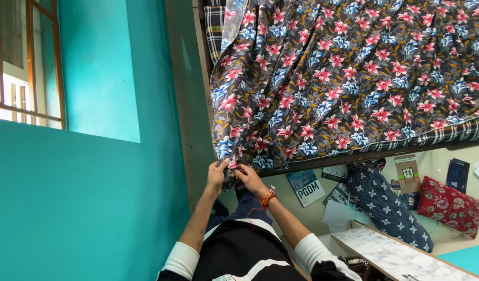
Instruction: The person spreads a floral patterned bedspread across a bed, pulling and smoothing the edges by hand to align it with the mattress.
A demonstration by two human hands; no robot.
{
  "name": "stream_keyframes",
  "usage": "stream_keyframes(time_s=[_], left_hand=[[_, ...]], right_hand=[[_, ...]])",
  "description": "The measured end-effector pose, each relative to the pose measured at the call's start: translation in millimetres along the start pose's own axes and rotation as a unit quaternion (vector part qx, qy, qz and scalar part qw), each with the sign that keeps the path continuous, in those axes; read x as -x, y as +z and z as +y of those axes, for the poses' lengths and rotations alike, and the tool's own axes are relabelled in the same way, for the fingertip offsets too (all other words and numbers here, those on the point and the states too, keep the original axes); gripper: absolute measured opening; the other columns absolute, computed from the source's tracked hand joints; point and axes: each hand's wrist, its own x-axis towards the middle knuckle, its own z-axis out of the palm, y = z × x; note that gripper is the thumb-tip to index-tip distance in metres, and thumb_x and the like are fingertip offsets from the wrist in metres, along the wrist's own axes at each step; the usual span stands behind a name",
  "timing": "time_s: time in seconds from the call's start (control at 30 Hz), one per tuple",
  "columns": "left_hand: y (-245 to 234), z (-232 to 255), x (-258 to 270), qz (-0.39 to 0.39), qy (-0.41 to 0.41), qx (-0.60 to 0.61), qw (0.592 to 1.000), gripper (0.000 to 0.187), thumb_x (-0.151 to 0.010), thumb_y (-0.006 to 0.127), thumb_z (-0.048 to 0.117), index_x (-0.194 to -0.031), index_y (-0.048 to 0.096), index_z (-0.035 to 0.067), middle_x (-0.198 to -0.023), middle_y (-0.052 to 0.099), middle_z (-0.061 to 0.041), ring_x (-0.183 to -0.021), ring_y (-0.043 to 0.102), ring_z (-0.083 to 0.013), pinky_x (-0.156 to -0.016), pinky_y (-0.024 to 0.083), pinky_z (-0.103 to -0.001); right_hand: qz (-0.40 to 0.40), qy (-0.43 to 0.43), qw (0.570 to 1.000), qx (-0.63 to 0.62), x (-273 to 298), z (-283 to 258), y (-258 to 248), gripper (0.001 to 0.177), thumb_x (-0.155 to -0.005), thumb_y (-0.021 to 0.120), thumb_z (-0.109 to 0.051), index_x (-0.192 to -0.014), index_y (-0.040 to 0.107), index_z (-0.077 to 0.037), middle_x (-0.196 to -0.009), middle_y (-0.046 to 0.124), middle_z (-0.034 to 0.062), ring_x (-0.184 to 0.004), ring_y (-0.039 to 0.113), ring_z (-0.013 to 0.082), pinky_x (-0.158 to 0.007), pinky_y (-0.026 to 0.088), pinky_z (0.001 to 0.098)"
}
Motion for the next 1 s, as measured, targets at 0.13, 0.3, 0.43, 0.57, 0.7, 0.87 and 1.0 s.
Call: stream_keyframes(time_s=[0.13,0.3,0.43,0.57,0.7,0.87,1.0], left_hand=[[18.7,-16.2,2.4,-0.009,-0.045,-0.049,0.998,0.028,-0.099,0.064,0.028,-0.091,0.073,0.003,-0.08,0.071,-0.003,-0.064,0.064,-0.0134,-0.06,0.051,-0.03],[33.0,-39.1,10.5,-0.064,-0.049,-0.086,0.993,0.034,-0.1,0.066,0.032,-0.086,0.072,0.002,-0.08,0.071,-0.003,-0.064,0.063,-0.0097,-0.059,0.05,-0.027],[41.4,-33.7,2.8,-0.054,-0.051,-0.145,0.987,0.039,-0.1,0.066,0.036,-0.081,0.07,0.002,-0.074,0.066,-0.002,-0.059,0.055,-0.0094,-0.052,0.043,-0.028],[33.9,-3.0,-15.2,-0.006,-0.036,-0.26,0.965,0.046,-0.103,0.064,0.042,-0.079,0.071,0.003,-0.069,0.056,-0.001,-0.057,0.045,-0.0098,-0.051,0.036,-0.029],[21.0,34.6,-56.8,0.005,-0.079,-0.147,0.986,0.04,-0.1,0.059,0.034,-0.082,0.066,0.0,-0.075,0.069,-0.007,-0.061,0.064,-0.018,-0.057,0.054,-0.034],[11.6,43.4,-100.9,0.052,-0.136,-0.036,0.989,0.024,-0.103,0.058,0.024,-0.1,0.064,0.0,-0.085,0.072,-0.01,-0.068,0.069,-0.0229,-0.058,0.055,-0.039],[28.8,52.5,-138.0,0.004,-0.154,-0.019,0.988,0.023,-0.102,0.057,0.023,-0.104,0.063,0.001,-0.085,0.071,-0.01,-0.067,0.068,-0.0248,-0.059,0.055,-0.042]], right_hand=[[0.148,-0.214,0.938,0.229,38.0,-20.9,23.2,0.052,-0.082,0.08,-0.02,-0.124,0.058,0.001,-0.104,0.071,0.0181,-0.093,0.07,0.03,-0.08,0.054,0.0407],[0.281,-0.07,0.93,0.224,71.3,-43.8,44.6,0.033,-0.085,0.075,-0.022,-0.111,0.068,-0.003,-0.091,0.076,0.019,-0.089,0.076,0.035,-0.075,0.058,0.0408],[0.244,-0.049,0.942,0.226,68.8,-46.9,29.9,0.025,-0.088,0.07,-0.019,-0.106,0.068,-0.002,-0.086,0.075,0.0177,-0.081,0.076,0.0357,-0.072,0.056,0.0431],[0.206,-0.094,0.931,0.286,40.8,-39.1,20.9,0.023,-0.083,0.062,-0.007,-0.104,0.067,-0.001,-0.087,0.071,0.0244,-0.084,0.069,0.0438,-0.073,0.053,0.0504],[0.191,-0.184,0.898,0.351,-3.6,-49.6,23.1,0.018,-0.081,0.063,-0.008,-0.096,0.066,0.001,-0.087,0.068,0.0286,-0.087,0.063,0.0487,-0.074,0.049,0.0564],[0.156,-0.118,0.877,0.439,-12.7,-87.5,21.2,0.013,-0.08,0.062,-0.012,-0.082,0.066,0.001,-0.078,0.066,0.0263,-0.08,0.064,0.0464,-0.071,0.05,0.0553],[0.151,-0.095,0.906,0.384,11.4,-98.7,20.5,0.014,-0.077,0.063,-0.012,-0.082,0.069,-0.001,-0.078,0.066,0.0251,-0.077,0.064,0.0458,-0.068,0.05,0.0542]])
